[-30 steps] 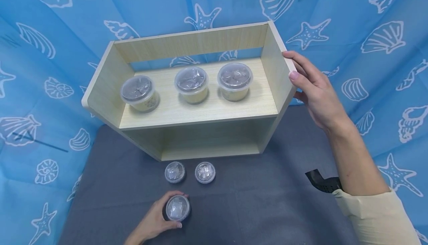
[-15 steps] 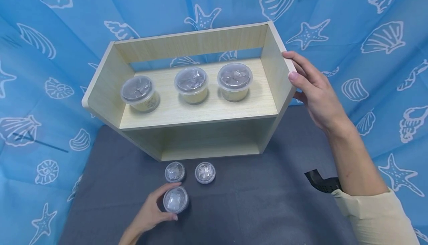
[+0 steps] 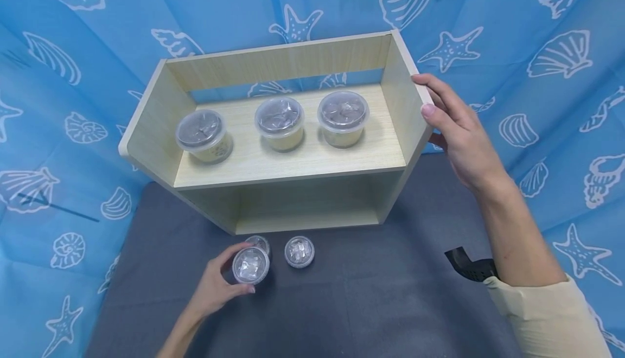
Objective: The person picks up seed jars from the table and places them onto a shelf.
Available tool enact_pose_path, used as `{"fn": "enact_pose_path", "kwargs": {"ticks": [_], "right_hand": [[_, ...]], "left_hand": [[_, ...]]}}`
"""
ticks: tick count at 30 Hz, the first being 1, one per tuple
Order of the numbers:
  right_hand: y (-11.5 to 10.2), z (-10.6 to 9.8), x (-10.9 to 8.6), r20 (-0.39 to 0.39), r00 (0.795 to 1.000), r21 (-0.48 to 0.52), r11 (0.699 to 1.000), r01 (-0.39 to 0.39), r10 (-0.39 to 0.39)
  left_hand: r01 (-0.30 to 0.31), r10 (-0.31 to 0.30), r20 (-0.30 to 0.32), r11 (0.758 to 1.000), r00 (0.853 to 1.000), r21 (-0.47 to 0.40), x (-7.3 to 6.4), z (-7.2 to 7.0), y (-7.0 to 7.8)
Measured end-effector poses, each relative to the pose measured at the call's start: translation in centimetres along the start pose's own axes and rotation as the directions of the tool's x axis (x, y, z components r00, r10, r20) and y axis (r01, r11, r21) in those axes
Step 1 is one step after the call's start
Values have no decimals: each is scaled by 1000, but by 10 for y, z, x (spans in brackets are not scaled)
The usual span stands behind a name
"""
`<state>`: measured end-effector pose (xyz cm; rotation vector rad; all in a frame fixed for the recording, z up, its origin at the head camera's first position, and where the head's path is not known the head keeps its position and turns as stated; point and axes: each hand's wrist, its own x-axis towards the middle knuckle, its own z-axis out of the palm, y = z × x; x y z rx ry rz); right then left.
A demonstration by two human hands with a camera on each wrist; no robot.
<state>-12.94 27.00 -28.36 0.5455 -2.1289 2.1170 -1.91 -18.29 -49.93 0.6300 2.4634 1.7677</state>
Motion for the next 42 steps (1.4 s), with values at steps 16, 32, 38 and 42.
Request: {"fn": "enact_pose_path", "kwargs": {"ticks": [16, 32, 38, 42], "right_hand": [[0, 2, 0, -6, 1000, -33, 999, 14, -14], [0, 4, 0, -10, 1000, -15, 1000, 16, -16], [0, 4, -1, -16, 1000, -11, 1000, 11, -11], [1, 4, -1, -14, 1000, -14, 1000, 16, -16]], "left_hand": [[31, -27, -173, 999, 985, 20, 34, -9, 31], [119, -155, -350, 985, 924, -122, 56, 2, -6], [88, -132, -381, 987, 915, -131, 64, 8, -24], [96, -153, -392, 982, 907, -161, 69, 10, -24]]}}
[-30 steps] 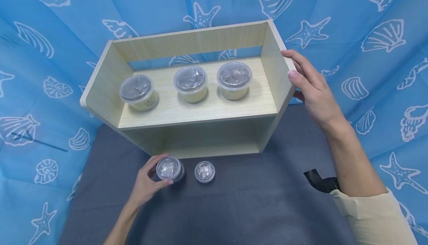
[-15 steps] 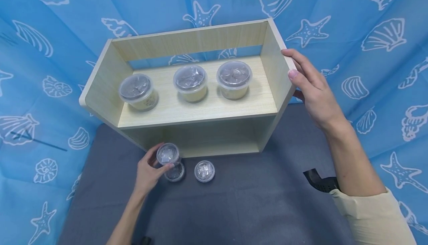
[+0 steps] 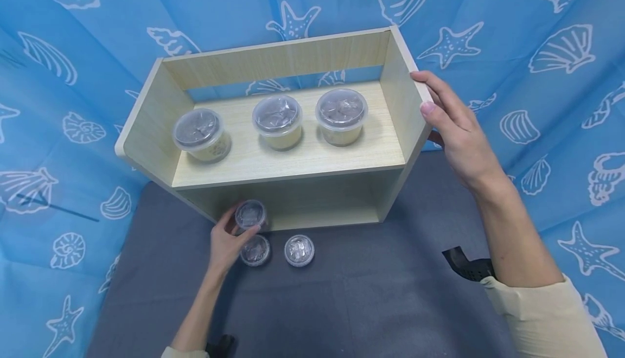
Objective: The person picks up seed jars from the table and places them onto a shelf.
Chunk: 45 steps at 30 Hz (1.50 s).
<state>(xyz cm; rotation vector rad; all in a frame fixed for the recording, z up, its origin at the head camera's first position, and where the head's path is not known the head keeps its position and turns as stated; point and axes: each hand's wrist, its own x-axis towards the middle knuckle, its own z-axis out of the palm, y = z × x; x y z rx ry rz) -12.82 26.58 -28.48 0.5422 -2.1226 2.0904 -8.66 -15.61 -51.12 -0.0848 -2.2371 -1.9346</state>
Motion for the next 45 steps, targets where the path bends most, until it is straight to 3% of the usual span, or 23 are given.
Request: {"fn": "enact_pose_path", "kwargs": {"ticks": [7, 14, 26, 45], "right_hand": [[1, 1, 0, -5, 1000, -7, 1000, -3, 3], [1, 1, 0, -7, 1000, -1, 1000, 5, -5], [1, 4, 0, -36, 999, -14, 1000, -5, 5], [3, 5, 0, -40, 999, 12, 1000, -3, 4]], "left_hand": [[35, -34, -28, 999, 999, 40, 0, 5, 15], [23, -23, 0, 997, 1000, 76, 7, 8, 7], [124, -127, 58, 991, 990, 57, 15, 7, -3], [125, -127, 71, 992, 989, 30, 14, 8, -11]]}}
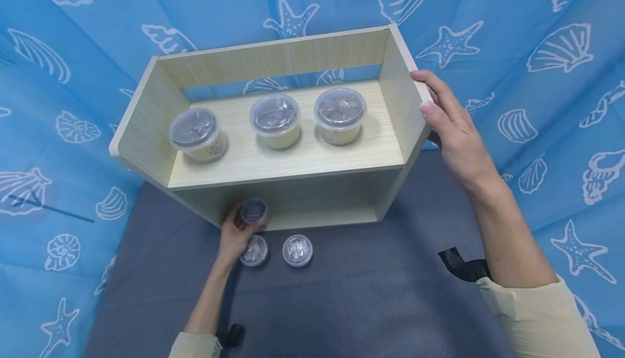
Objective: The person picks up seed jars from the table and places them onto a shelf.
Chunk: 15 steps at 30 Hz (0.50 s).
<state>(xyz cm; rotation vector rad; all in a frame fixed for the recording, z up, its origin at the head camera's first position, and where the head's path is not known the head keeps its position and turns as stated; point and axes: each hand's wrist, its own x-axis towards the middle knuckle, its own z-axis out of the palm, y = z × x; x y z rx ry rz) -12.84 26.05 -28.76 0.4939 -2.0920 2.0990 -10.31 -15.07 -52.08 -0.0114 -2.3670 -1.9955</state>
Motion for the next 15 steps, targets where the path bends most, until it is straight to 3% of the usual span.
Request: {"fn": "enact_pose_path", "kwargs": {"ticks": [9, 15], "right_hand": [[0, 1, 0, 0, 1000, -10, 1000, -2, 2], [0, 1, -1, 0, 1000, 2, 1000, -1, 1]], "left_hand": [[-42, 43, -20, 997, 999, 70, -4, 0, 0], [-97, 99, -25, 994, 995, 52, -14, 0, 0]]}}
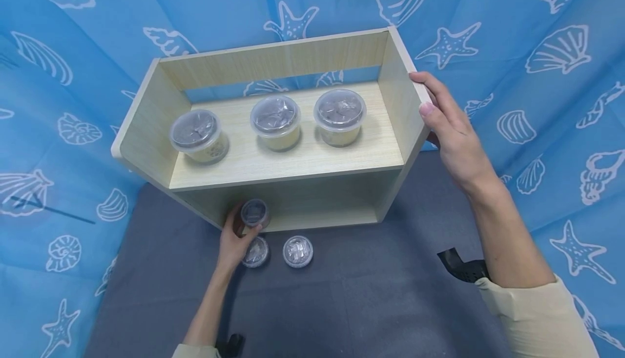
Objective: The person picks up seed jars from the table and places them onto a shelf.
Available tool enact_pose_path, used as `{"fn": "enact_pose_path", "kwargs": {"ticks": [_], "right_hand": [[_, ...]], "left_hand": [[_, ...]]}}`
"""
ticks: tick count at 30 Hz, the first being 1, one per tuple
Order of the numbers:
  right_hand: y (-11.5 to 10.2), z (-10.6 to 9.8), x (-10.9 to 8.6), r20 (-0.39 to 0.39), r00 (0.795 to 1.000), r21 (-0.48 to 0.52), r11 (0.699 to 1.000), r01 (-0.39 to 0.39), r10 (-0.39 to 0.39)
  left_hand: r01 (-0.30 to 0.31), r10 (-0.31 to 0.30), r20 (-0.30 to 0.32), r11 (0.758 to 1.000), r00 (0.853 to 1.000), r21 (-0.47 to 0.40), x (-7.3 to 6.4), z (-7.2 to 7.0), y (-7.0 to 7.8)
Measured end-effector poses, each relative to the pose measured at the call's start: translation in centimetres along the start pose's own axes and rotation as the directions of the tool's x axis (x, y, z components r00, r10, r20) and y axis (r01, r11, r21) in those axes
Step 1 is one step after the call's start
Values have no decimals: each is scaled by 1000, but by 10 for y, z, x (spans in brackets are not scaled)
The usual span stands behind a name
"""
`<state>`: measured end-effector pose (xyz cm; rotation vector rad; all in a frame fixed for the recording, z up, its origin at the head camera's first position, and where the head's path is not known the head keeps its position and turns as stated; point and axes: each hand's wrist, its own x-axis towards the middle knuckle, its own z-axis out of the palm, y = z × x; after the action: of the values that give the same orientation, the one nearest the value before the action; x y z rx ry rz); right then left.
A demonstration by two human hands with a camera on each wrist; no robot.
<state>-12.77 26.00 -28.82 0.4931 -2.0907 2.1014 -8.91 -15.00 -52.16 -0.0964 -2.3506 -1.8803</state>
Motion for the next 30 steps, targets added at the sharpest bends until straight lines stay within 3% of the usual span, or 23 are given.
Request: {"fn": "enact_pose_path", "kwargs": {"ticks": [15, 22, 30], "right_hand": [[1, 0, 0, -3, 1000, 26, 1000, 10, -10], [2, -1, 1, 0, 1000, 36, 999, -16, 16], [1, -8, 1, 18, 999, 43, 998, -43, 42]], "left_hand": [[24, -24, -22, 1000, 999, -2, -34, -6, 2], [18, -21, -42, 997, 999, -74, -43, -10, -7], [13, -12, 19, 998, 1000, -60, -53, -14, -15]]}}
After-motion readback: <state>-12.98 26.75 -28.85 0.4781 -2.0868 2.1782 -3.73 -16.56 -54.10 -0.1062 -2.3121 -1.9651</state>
